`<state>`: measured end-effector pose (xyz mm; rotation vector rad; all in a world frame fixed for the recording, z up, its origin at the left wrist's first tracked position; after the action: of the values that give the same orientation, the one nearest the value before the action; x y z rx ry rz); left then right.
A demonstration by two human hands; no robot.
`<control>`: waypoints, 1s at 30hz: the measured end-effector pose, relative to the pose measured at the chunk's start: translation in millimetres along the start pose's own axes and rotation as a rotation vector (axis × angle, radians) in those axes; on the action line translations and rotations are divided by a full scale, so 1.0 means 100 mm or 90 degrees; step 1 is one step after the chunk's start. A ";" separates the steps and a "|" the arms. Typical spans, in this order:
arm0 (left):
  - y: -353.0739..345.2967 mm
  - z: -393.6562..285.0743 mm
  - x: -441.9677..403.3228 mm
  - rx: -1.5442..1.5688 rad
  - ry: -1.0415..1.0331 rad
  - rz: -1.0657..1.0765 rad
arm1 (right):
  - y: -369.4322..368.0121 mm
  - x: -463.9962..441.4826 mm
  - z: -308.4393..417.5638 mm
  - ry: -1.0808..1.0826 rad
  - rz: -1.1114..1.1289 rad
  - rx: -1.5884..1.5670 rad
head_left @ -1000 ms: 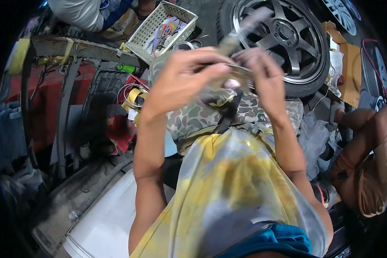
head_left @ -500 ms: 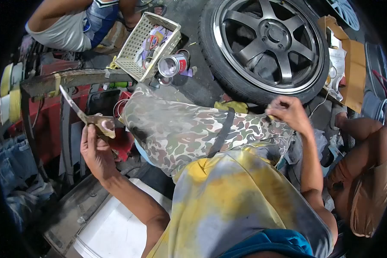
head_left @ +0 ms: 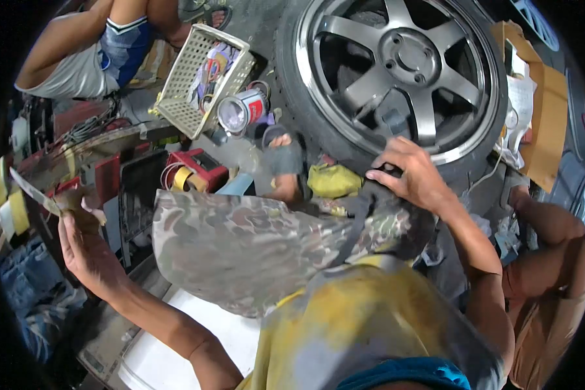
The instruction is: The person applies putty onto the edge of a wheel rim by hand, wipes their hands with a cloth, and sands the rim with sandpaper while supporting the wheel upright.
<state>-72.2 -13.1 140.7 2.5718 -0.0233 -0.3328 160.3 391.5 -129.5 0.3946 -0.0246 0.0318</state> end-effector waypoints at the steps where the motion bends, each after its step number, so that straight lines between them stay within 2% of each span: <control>1: -0.13 0.11 -0.10 0.003 -0.010 0.021 | 0.01 -0.13 0.03 0.021 -0.018 -0.039; 2: -0.25 0.23 -0.22 0.001 -0.021 0.043 | -0.01 -0.22 -0.04 0.034 -0.033 -0.048; 4: -0.47 0.61 -0.40 0.015 0.049 -0.013 | 0.04 -0.36 -0.15 0.007 -0.102 -0.058; 5: -0.69 0.70 -0.47 -0.004 0.039 0.023 | 0.10 -0.38 -0.23 0.004 -0.075 0.017; 6: -0.95 0.79 -0.50 -0.016 0.027 0.049 | 0.18 -0.43 -0.29 0.065 -0.103 0.036; 8: -1.28 1.07 -0.51 0.003 0.085 0.043 | 0.28 -0.55 -0.36 0.102 -0.125 0.106; 11: -1.60 1.41 -0.49 -0.049 0.121 0.112 | 0.27 -0.91 -0.36 0.186 -0.042 0.139; 13: -1.70 1.55 -0.46 -0.083 0.141 0.110 | 0.19 -1.15 -0.33 0.232 0.033 0.134; 15: -1.72 1.62 -0.43 -0.164 0.146 0.108 | 0.07 -1.36 -0.28 0.305 0.074 0.147; 22: -1.76 1.75 -0.53 -0.114 0.126 0.113 | -0.11 -1.79 -0.31 0.440 0.205 0.245; 24: -1.82 1.80 -0.55 -0.158 0.120 0.123 | -0.08 -1.93 -0.41 0.462 0.158 0.269; 26: -1.92 1.73 -0.55 -0.200 0.081 0.149 | 0.06 -2.12 -0.54 0.383 0.167 0.158; 27: -1.97 1.72 -0.53 -0.152 0.116 0.165 | 0.12 -2.23 -0.49 0.331 0.120 0.163; 28: -2.01 1.70 -0.51 -0.146 0.119 0.161 | 0.12 -2.28 -0.46 0.389 0.151 0.306; 30: -2.08 1.62 -0.47 -0.155 0.030 0.164 | 0.20 -2.33 -0.43 0.382 0.141 0.352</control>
<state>-166.9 85.0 -89.3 2.3008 -0.2782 -0.1666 -72.4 420.0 -168.6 0.9204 0.5429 0.3796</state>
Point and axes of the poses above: each hand's wrist, its own x-axis away from the middle knuckle, its own y-axis out of the back of the hand, z = x × y, the point moved 6 cm from there along -x, towards the middle knuckle, and after that the axes turned 13 degrees about -x, right-handed, at the moved point
